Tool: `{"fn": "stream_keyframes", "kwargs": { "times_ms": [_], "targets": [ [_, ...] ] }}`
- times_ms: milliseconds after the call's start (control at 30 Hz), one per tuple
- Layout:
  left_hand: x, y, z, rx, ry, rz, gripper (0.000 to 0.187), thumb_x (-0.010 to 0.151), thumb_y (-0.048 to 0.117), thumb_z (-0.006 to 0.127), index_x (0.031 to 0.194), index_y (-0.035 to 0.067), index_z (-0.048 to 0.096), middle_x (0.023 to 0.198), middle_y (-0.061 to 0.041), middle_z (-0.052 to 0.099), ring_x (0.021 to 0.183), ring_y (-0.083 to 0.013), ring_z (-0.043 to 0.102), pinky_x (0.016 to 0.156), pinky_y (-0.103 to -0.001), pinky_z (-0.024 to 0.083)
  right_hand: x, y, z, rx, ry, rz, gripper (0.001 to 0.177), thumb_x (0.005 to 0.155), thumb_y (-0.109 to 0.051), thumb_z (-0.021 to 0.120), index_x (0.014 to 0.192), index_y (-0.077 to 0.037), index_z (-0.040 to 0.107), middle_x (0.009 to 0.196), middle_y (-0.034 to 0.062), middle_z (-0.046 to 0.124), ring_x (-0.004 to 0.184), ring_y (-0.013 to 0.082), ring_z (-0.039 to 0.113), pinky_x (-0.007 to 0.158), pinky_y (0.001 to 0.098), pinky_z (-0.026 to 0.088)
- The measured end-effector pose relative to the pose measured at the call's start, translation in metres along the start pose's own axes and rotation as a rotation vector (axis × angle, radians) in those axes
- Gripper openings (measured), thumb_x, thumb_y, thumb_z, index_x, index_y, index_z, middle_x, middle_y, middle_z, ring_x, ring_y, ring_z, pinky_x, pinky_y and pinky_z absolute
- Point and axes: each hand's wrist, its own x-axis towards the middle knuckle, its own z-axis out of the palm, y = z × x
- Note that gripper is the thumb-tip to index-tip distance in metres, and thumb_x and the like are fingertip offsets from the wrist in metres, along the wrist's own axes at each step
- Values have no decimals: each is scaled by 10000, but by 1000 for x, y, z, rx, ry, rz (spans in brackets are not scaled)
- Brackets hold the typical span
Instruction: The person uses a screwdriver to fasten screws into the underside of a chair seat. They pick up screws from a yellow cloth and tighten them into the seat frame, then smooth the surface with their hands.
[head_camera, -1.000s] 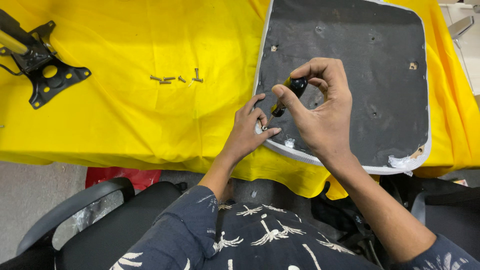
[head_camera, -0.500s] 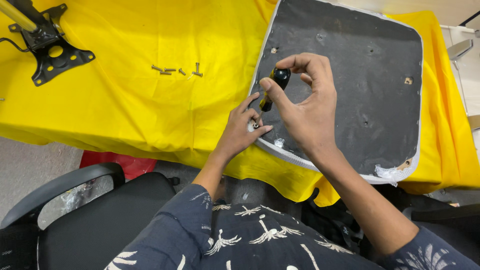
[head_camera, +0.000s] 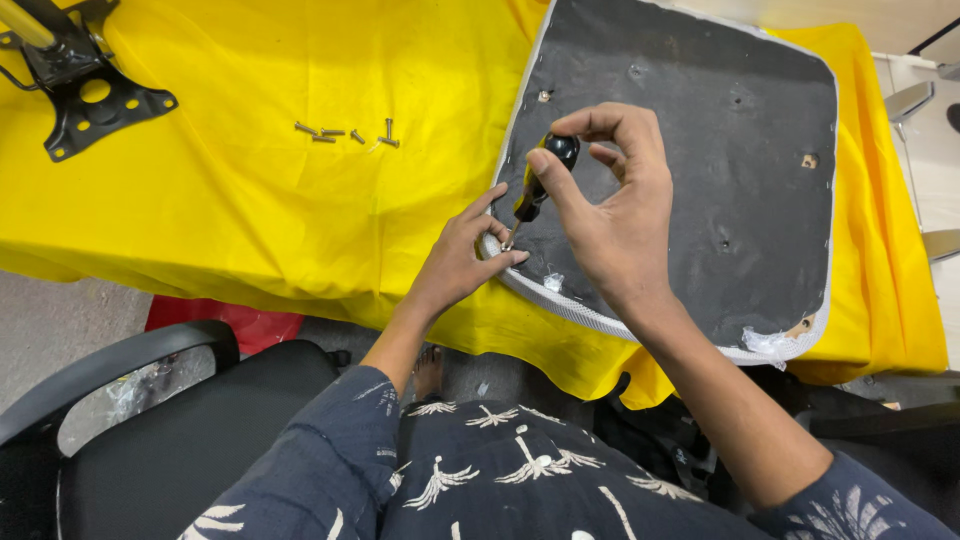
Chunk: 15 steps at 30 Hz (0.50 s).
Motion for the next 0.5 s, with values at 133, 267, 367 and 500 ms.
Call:
{"fn": "stream_keyframes", "kwargs": {
  "times_ms": [133, 267, 367, 500],
  "targets": [
    [-5, -1, 5, -45, 38, -24, 332, 802, 283, 837, 877, 47, 617, 1613, -114, 462, 1338, -341, 567, 1092, -400, 448, 3, -3, 5, 124, -38, 49, 229, 1027, -151, 678, 1227, -70, 602, 1239, 74, 642, 1202, 169, 637, 1081, 374, 509],
    [-7, 1, 7, -65, 67, -19, 317, 810, 267, 836, 907, 50, 626, 1619, -120, 453, 1344, -346, 564, 1101, -397, 442, 2, -9, 8, 228, -64, 38, 241, 998, -138, 554, 1227, -65, 563, 1252, 29, 621, 1195, 145, 602, 1065, 354, 491],
    [-10, 0, 6, -66, 63, -24, 310, 819, 264, 836, 910, 52, 629, 1618, -119, 453, 1369, -349, 548, 1105, -401, 439, -8, -4, 7, 58, -31, -88, 262, 1054, -127, 672, 1281, -41, 576, 1328, 77, 582, 1245, 181, 595, 1099, 366, 502],
    [-9, -1, 6, -70, 59, -43, 302, 809, 266, 843, 892, 57, 644, 1614, -112, 449, 1358, -344, 554, 1104, -412, 435, -9, 3, 11, 129, 11, -21, 261, 1092, -130, 762, 1249, -51, 569, 1189, 62, 551, 1036, 124, 616, 1005, 297, 570]
  ]
}}
